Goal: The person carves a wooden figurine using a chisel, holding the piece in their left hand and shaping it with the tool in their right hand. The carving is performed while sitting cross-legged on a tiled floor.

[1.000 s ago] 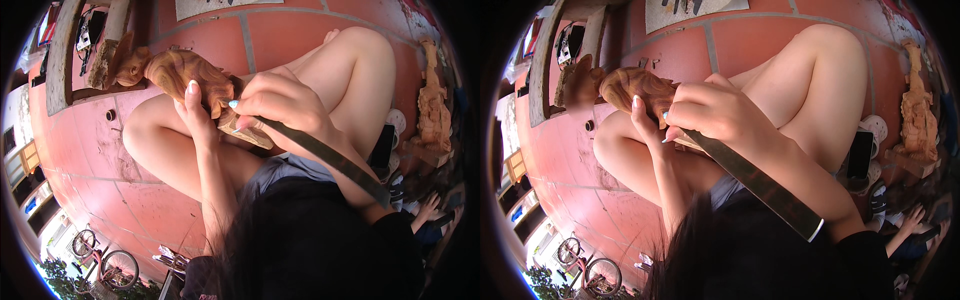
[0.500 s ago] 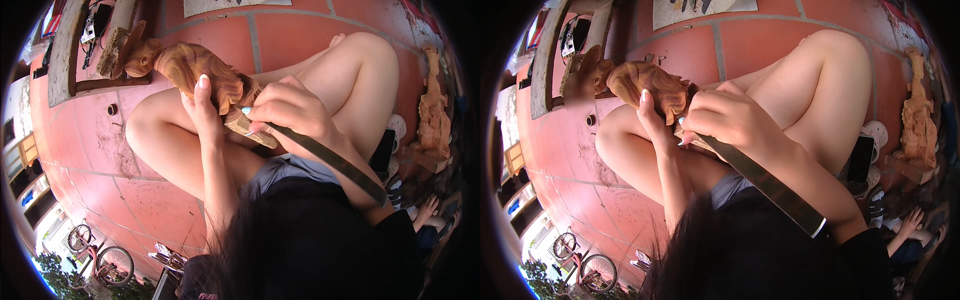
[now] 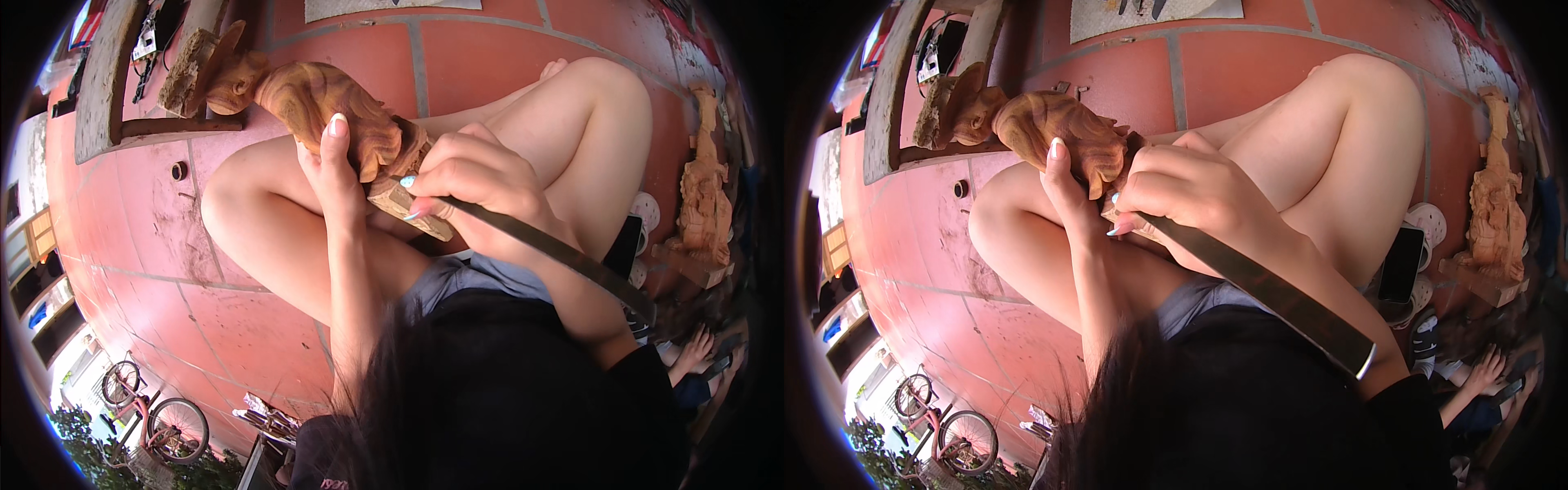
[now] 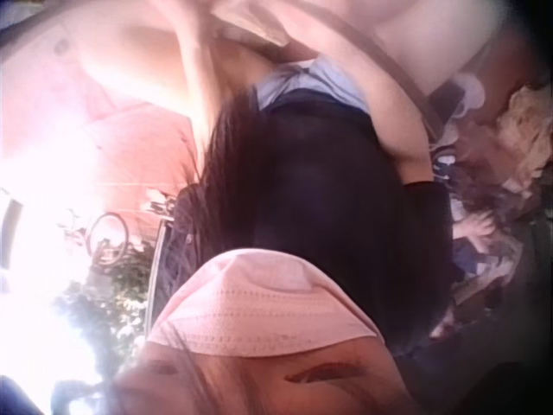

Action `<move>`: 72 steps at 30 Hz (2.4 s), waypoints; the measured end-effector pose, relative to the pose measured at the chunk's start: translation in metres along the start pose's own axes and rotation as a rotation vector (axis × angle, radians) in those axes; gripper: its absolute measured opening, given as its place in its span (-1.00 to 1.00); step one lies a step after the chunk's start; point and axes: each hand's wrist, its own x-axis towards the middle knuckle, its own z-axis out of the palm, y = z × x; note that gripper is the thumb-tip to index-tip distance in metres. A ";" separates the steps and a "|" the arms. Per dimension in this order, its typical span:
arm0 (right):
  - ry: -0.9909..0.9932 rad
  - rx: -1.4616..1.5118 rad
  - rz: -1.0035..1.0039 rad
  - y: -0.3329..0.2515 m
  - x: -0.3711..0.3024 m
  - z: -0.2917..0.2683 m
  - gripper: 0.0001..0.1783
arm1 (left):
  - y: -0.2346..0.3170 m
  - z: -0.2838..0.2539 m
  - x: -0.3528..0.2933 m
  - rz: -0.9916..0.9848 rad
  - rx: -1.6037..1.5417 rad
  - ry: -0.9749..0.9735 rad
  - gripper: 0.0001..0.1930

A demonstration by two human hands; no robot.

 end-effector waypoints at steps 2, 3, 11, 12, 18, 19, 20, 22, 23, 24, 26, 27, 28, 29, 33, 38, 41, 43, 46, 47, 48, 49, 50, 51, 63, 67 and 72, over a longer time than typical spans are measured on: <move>0.090 -0.058 0.003 0.004 0.007 0.001 -0.80 | -0.003 -0.003 0.000 -0.014 -0.012 -0.016 -0.51; 0.040 -0.087 0.009 0.004 0.008 0.000 -0.81 | -0.006 -0.006 -0.001 -0.021 -0.038 -0.033 -0.51; 0.048 0.018 0.069 0.007 0.008 -0.002 -0.78 | -0.003 -0.002 0.000 0.007 0.084 0.015 -0.51; 0.004 0.037 0.054 0.008 0.005 -0.001 -0.78 | -0.005 -0.004 -0.001 0.013 0.124 0.016 -0.45; -0.095 0.255 0.045 0.018 0.007 -0.014 -0.82 | -0.006 0.001 0.002 0.065 0.207 0.087 -0.44; -0.028 0.218 0.043 0.018 0.010 -0.018 -0.83 | -0.003 0.001 0.002 0.038 0.185 0.044 -0.44; 0.008 0.251 0.086 0.017 0.009 -0.017 -0.83 | -0.005 -0.001 0.002 0.042 0.171 0.048 -0.44; 0.078 0.315 0.169 0.015 0.007 -0.015 -0.82 | -0.010 -0.004 0.003 0.053 0.142 0.057 -0.44; 0.059 0.302 0.224 0.011 0.006 -0.015 -0.83 | -0.010 -0.004 0.004 0.054 0.147 0.060 -0.45; 0.064 0.294 0.258 0.009 0.006 -0.014 -0.83 | -0.010 -0.003 0.005 0.055 0.152 0.064 -0.45; 0.073 0.281 0.336 0.004 0.005 -0.012 -0.85 | -0.007 -0.001 0.003 0.053 0.160 0.065 -0.45; 0.060 0.264 0.353 0.000 0.005 -0.011 -0.84 | -0.005 0.000 0.003 0.053 0.162 0.061 -0.46; 0.049 0.245 0.370 -0.004 0.004 -0.011 -0.84 | -0.004 0.000 0.003 0.053 0.163 0.054 -0.46; 0.038 0.226 0.387 -0.006 0.005 -0.010 -0.84 | -0.004 -0.002 0.002 0.026 0.100 0.047 -0.50; -0.036 -0.099 0.141 -0.007 0.009 -0.006 -0.79 | -0.001 -0.001 -0.001 -0.004 -0.018 0.058 -0.46; -0.027 -0.182 0.115 -0.014 0.001 0.013 -0.74 | -0.001 0.002 -0.004 0.035 -0.003 0.097 -0.45; -0.094 -0.111 0.138 -0.027 0.003 0.008 -0.77 | 0.000 0.005 -0.004 0.038 -0.006 0.096 -0.46; -0.058 -0.184 0.103 -0.027 0.014 0.006 -0.77 | 0.003 0.008 -0.004 0.043 -0.049 0.086 -0.46; -0.060 -0.216 0.159 -0.021 0.013 0.010 -0.82 | 0.004 0.007 -0.006 0.075 -0.052 0.114 -0.47; -0.078 -0.218 0.161 -0.022 0.010 0.012 -0.83 | 0.005 0.007 -0.006 0.077 -0.046 0.115 -0.47; -0.096 -0.220 0.164 -0.024 0.008 0.013 -0.84 | 0.005 0.008 -0.007 0.079 -0.040 0.117 -0.46; -0.098 -0.128 0.173 -0.028 0.006 0.010 -0.85 | 0.005 0.007 -0.008 0.084 -0.031 0.124 -0.46; -0.053 -0.100 0.176 -0.027 0.006 0.011 -0.84 | 0.006 0.007 -0.008 0.087 -0.031 0.115 -0.46; -0.010 -0.071 0.179 -0.024 0.006 0.013 -0.81 | 0.007 0.008 -0.007 0.090 -0.030 0.107 -0.46; -0.012 0.005 0.115 -0.013 -0.007 0.019 -0.77 | 0.009 0.007 -0.007 0.073 -0.038 0.100 -0.48; 0.062 0.001 0.085 -0.012 -0.008 0.019 -0.76 | 0.007 0.007 -0.006 0.093 -0.009 0.099 -0.49; -0.039 -0.024 0.076 -0.015 -0.008 0.013 -0.76 | 0.008 0.005 -0.010 0.102 0.003 0.114 -0.49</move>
